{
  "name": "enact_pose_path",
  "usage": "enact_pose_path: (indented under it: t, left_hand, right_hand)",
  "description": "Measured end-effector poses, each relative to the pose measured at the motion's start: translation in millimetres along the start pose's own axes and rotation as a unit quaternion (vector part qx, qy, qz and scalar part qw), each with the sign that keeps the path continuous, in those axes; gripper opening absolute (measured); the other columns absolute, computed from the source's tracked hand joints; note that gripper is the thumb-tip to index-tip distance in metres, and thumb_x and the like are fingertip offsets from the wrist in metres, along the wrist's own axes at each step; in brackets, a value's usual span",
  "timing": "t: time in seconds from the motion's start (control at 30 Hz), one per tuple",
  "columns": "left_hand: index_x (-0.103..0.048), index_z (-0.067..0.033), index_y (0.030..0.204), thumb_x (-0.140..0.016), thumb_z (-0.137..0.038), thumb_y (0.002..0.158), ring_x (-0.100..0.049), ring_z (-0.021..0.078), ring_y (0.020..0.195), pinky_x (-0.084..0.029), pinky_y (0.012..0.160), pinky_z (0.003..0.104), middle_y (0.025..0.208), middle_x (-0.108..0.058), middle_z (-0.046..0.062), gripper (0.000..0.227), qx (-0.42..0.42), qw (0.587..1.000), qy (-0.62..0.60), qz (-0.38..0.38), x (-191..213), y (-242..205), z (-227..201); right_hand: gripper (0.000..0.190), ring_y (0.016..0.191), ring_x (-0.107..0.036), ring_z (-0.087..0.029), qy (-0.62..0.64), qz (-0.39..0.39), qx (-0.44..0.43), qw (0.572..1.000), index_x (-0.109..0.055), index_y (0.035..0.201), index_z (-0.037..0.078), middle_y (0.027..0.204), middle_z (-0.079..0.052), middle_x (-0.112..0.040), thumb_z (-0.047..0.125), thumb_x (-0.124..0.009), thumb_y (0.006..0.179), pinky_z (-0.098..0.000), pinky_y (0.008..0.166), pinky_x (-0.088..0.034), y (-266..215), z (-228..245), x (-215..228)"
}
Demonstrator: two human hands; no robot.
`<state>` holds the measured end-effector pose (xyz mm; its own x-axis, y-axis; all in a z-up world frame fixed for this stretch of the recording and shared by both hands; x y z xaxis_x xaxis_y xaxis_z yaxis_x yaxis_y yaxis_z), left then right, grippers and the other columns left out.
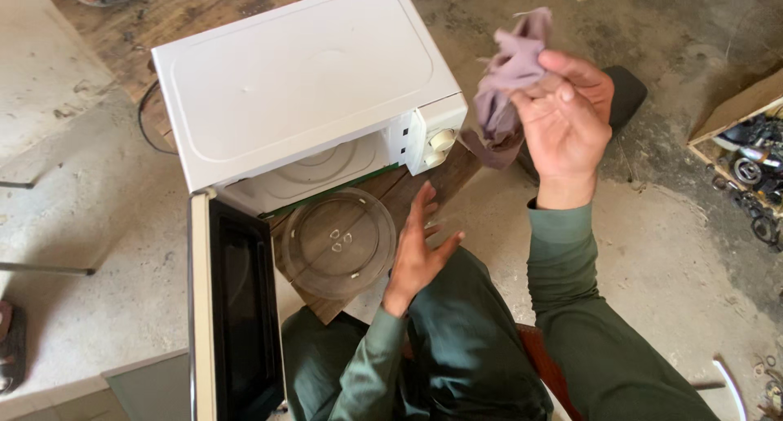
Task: The person opens a white microwave, removes the glass turntable, and wipes the interior walls and control panel area with a cloth. The turntable is set aside on the table. The person continues wiping the interior surfaces throughout the clip.
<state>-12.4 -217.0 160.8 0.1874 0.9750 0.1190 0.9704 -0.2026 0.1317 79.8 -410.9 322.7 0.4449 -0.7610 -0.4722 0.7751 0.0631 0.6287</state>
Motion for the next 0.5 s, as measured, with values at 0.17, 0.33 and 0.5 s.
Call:
enact_pose_path:
  t: [0.17, 0.33, 0.5]
  left_hand:
    - [-0.006, -0.0101, 0.162, -0.09, -0.016, 0.077, -0.054, 0.0384, 0.128, -0.05, 0.102, 0.042, 0.148, -0.046, 0.023, 0.12, 0.074, 0.997, 0.018, 0.031, -60, 31, 60]
    - [-0.051, -0.0017, 0.151, -0.068, -0.013, 0.091, -0.075, 0.032, 0.113, -0.06, 0.09, 0.034, 0.13, -0.075, 0.025, 0.064, 0.101, 0.993, -0.056, -0.001, -89, 46, 126]
    - [-0.042, -0.0027, 0.155, -0.05, -0.007, 0.093, -0.066, 0.0259, 0.113, -0.058, 0.096, 0.033, 0.142, -0.062, 0.022, 0.063, 0.023, 0.948, -0.299, -0.109, -49, 42, 134]
  right_hand:
    - [0.033, 0.131, -0.067, -0.028, 0.152, 0.113, -0.071, 0.979, -0.073, 0.128, -0.001, 0.131, -0.015, -0.073, 0.012, -0.07, 0.098, -0.0502, 0.124, -0.046, -2, 17, -97]
    - [0.035, 0.135, -0.064, -0.029, 0.152, 0.125, -0.073, 0.978, -0.072, 0.129, -0.001, 0.135, -0.017, -0.071, 0.014, -0.069, 0.097, -0.0495, 0.126, -0.045, -10, 37, -121]
    - [0.034, 0.124, -0.069, -0.027, 0.1, 0.06, -0.026, 0.993, -0.071, 0.13, -0.001, 0.132, -0.017, -0.072, 0.015, -0.068, 0.099, -0.0489, 0.122, -0.048, -37, 50, -89]
Point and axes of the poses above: each hand's wrist, its own y-axis towards the middle knuckle, its own x-axis out of the back of the hand, z = x × y, the point moved 10 cm from there along y, towards the middle knuckle
